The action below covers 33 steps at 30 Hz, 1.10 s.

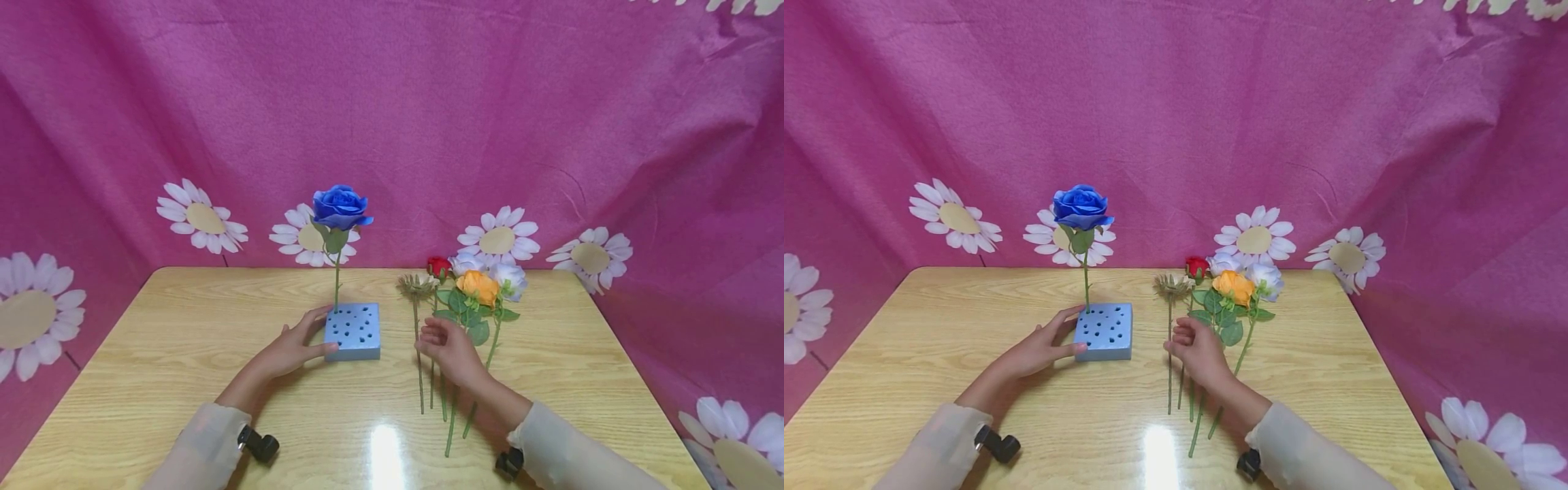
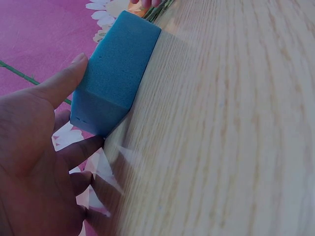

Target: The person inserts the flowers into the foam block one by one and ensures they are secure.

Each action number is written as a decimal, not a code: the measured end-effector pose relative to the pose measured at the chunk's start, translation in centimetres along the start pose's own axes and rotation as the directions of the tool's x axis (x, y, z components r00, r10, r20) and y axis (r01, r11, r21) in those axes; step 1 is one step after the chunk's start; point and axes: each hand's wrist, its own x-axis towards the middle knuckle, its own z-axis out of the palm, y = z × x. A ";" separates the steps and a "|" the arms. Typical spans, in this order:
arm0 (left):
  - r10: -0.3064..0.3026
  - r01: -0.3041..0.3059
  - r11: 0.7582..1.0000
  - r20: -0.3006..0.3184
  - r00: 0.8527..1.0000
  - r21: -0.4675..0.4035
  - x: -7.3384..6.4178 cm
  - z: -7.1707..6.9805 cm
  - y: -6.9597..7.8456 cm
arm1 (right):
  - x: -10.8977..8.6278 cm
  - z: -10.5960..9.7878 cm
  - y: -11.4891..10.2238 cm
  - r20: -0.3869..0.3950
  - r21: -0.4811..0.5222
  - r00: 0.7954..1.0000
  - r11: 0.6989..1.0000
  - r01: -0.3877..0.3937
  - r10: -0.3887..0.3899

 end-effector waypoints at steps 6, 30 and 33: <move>0.009 -0.009 1.000 -0.004 1.000 0.006 0.0 0.0 0.0 | 0.0 0.5 0.3 -0.006 -0.013 1.000 1.000 -0.028 0.028; 0.013 -0.013 1.000 -0.008 1.000 0.010 -0.2 0.1 -0.1 | 0.2 1.2 0.4 -0.022 -0.189 0.999 0.981 -0.053 0.050; 0.015 -0.015 1.000 -0.007 1.000 0.014 -0.2 0.1 -0.1 | 0.3 1.2 0.3 -0.020 -0.199 0.999 0.979 -0.049 0.046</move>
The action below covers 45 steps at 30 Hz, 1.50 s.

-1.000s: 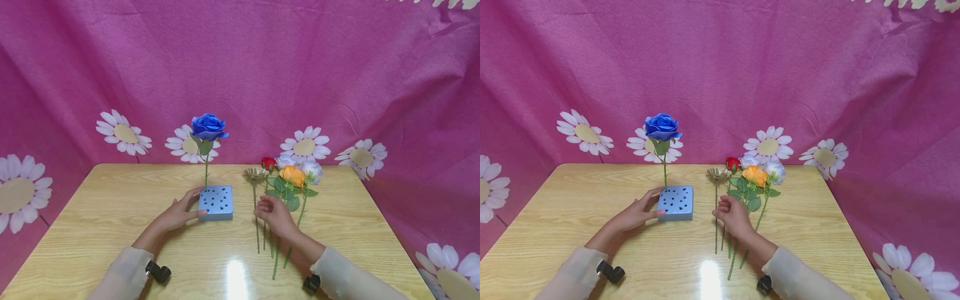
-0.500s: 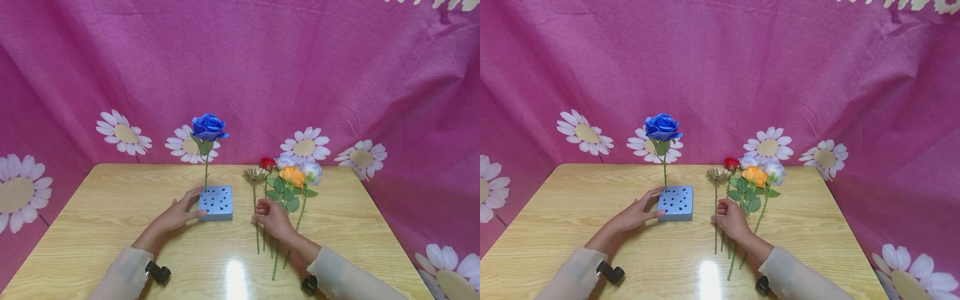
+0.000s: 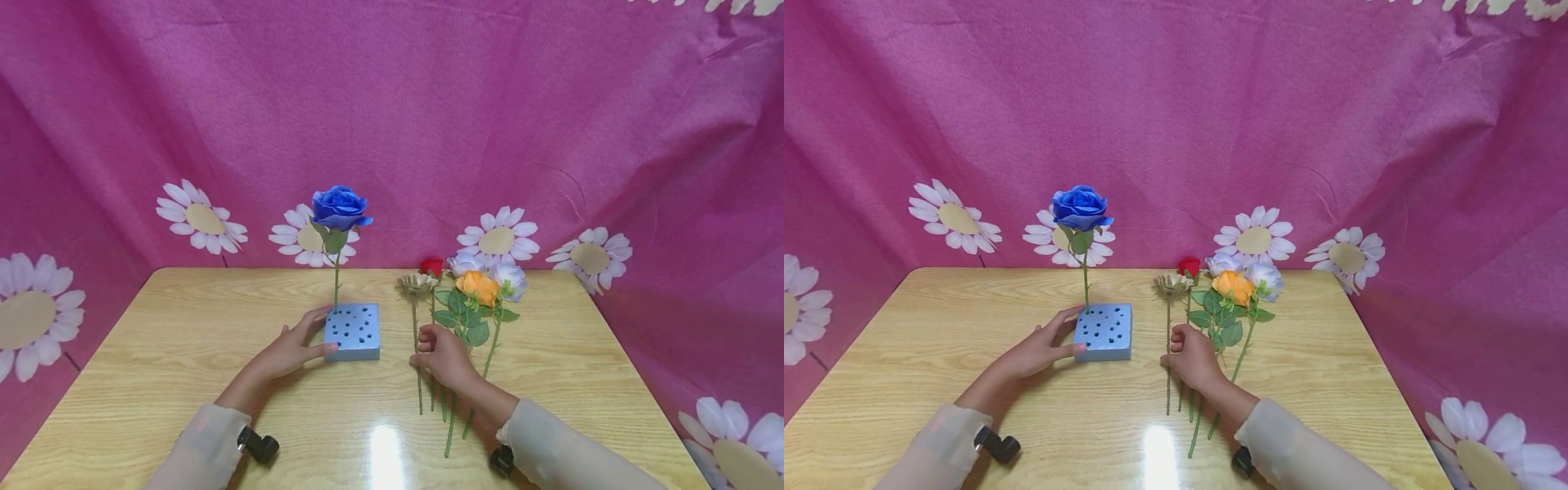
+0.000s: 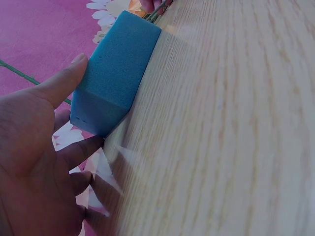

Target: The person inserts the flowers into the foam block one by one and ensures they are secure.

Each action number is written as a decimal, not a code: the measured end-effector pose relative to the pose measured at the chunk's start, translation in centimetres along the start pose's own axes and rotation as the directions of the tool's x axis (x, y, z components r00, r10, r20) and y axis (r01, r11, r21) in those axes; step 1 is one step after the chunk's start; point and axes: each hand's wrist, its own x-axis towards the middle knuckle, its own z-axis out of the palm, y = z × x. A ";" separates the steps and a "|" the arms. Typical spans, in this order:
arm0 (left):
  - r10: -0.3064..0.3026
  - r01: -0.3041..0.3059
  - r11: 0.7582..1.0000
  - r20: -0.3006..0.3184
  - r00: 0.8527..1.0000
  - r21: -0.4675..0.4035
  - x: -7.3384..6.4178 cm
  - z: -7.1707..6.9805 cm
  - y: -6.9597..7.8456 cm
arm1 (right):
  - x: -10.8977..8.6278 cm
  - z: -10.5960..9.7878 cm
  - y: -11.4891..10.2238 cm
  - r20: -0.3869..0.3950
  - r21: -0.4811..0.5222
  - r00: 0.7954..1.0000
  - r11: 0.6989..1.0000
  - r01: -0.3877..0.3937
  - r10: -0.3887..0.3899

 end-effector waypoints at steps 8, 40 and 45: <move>0.000 0.000 1.000 0.000 1.000 0.001 0.1 0.0 -0.1 | 0.2 0.1 0.1 -0.001 -0.051 1.000 0.998 0.031 -0.031; -0.004 0.004 1.000 -0.003 1.000 -0.013 0.1 0.1 0.0 | 1.4 -1.4 -1.2 0.110 0.285 0.985 0.945 -0.159 0.133; -0.007 0.007 1.000 0.000 1.000 -0.021 0.1 0.1 0.1 | 1.2 -1.7 -1.4 0.185 0.382 0.972 0.900 -0.208 0.146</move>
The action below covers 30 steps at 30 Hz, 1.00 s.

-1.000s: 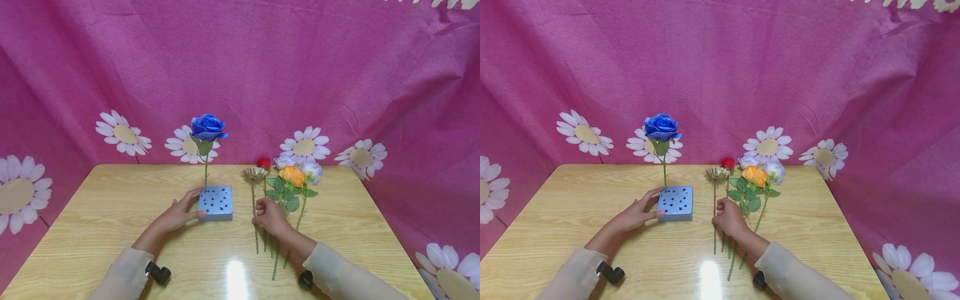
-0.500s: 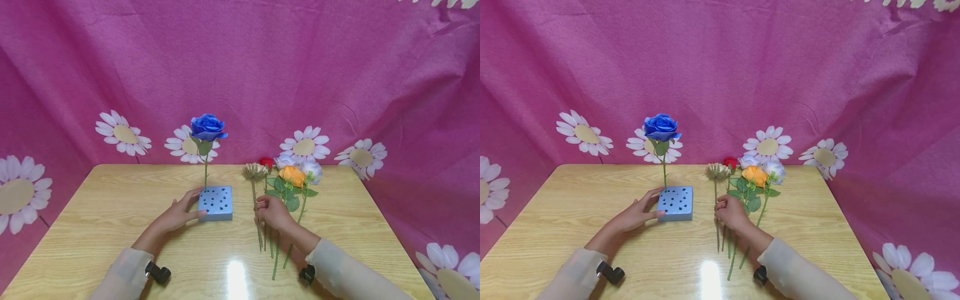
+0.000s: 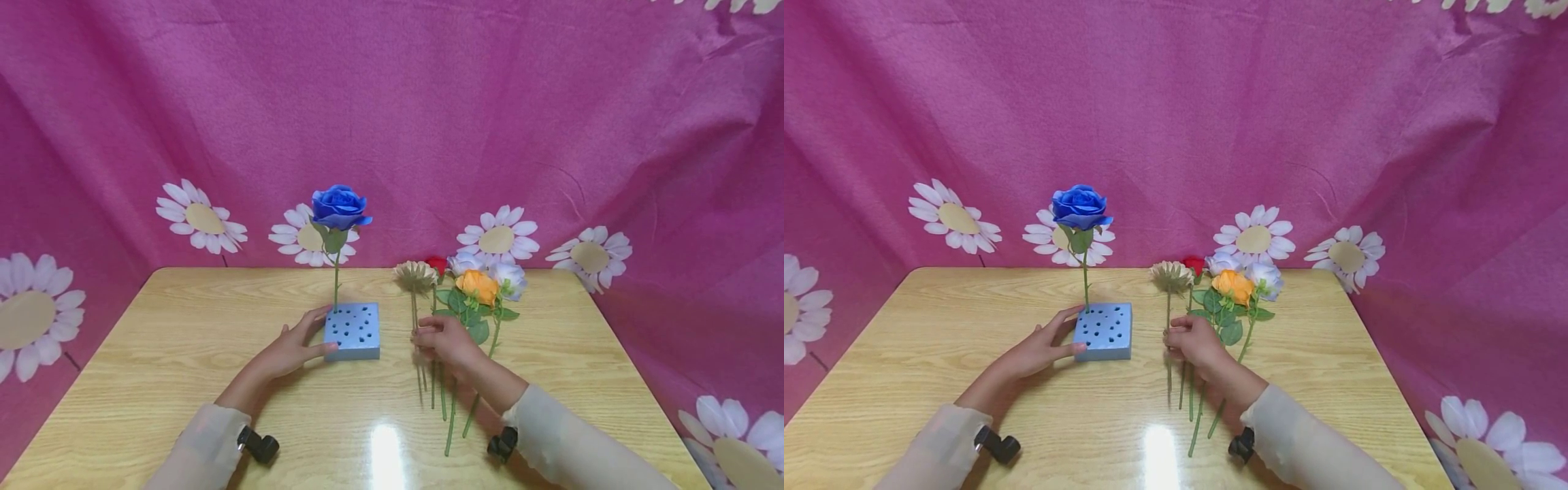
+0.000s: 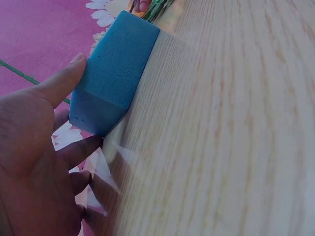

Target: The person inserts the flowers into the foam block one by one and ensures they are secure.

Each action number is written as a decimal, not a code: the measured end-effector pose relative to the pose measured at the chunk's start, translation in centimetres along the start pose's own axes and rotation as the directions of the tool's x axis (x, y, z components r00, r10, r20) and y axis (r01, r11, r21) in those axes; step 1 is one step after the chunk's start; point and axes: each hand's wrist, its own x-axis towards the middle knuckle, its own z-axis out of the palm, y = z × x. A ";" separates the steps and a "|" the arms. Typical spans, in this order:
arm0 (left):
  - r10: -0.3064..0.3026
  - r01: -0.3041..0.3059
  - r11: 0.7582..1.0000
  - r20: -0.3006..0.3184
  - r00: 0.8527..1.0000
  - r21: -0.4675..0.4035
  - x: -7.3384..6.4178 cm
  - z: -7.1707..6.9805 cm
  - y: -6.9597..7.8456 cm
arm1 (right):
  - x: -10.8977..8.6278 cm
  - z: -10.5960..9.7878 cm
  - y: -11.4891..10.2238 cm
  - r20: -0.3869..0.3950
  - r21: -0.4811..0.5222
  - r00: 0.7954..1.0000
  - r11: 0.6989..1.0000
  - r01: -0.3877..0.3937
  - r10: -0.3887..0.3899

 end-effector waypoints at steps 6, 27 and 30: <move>0.003 -0.003 1.000 -0.002 1.000 0.006 -0.1 0.0 0.0 | 0.0 -0.3 -0.2 0.076 0.124 0.995 0.990 -0.069 0.060; -0.003 0.003 1.000 -0.007 1.000 0.006 -0.1 0.1 0.0 | -0.4 -0.2 0.1 0.238 0.232 0.961 0.952 -0.198 0.142; -0.003 0.003 1.000 -0.007 1.000 0.005 -0.1 0.1 0.0 | -0.4 -0.1 0.1 0.232 0.231 0.962 0.952 -0.200 0.146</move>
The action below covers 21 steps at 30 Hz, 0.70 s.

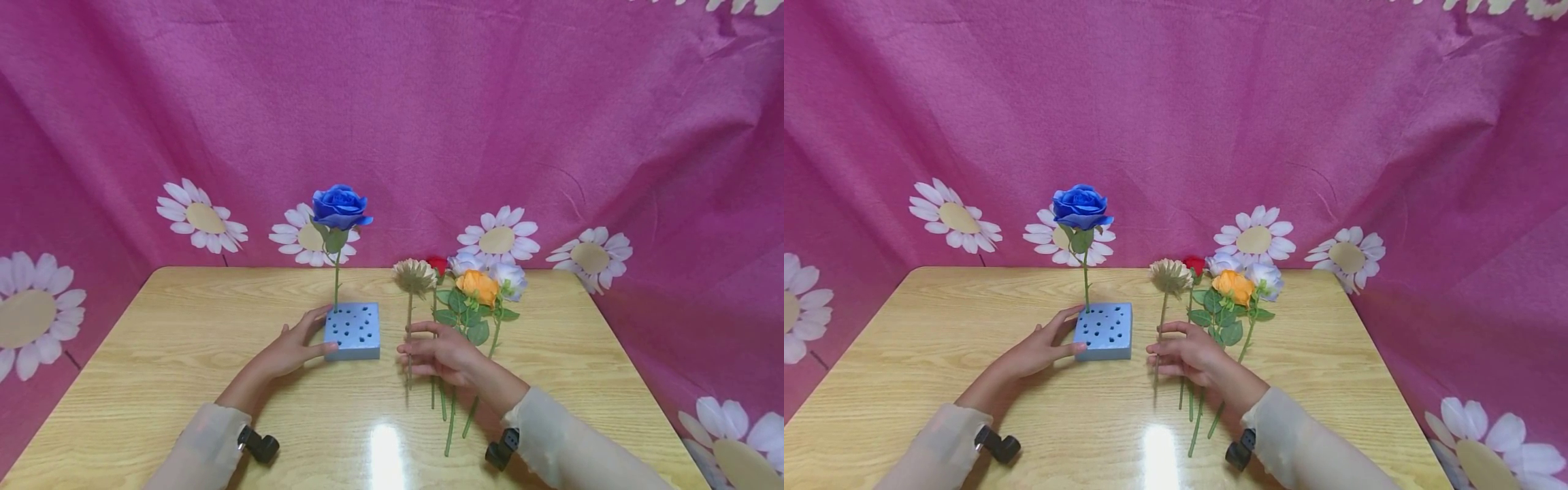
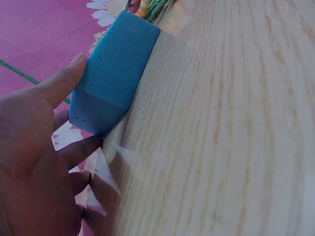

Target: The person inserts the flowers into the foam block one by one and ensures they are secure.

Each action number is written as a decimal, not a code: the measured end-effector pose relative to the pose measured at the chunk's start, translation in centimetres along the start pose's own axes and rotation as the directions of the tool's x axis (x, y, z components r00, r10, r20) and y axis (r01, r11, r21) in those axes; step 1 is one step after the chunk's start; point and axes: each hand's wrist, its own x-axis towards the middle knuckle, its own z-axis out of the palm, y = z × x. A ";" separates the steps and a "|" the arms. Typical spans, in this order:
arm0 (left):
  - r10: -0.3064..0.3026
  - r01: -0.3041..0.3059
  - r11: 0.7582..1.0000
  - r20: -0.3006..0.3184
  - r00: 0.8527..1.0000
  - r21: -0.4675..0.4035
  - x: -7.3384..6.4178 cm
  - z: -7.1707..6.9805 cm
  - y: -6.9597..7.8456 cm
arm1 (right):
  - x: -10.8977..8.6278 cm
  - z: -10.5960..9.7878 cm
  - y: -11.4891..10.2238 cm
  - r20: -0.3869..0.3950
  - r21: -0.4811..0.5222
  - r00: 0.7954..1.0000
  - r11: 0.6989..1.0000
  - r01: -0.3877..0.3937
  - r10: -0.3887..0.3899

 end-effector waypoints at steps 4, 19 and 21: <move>0.004 -0.004 1.000 0.000 1.000 0.007 -0.1 0.0 0.0 | 0.0 0.1 0.1 -0.004 -0.003 1.000 1.000 0.010 -0.010; 0.005 -0.005 1.000 -0.001 1.000 0.009 -0.1 0.0 -0.2 | -0.1 0.5 0.3 0.017 -0.027 0.999 0.998 0.049 -0.049; 0.006 -0.006 1.000 -0.002 1.000 0.010 0.0 0.0 -0.2 | -0.1 0.6 0.3 0.021 -0.029 0.998 0.998 0.055 -0.055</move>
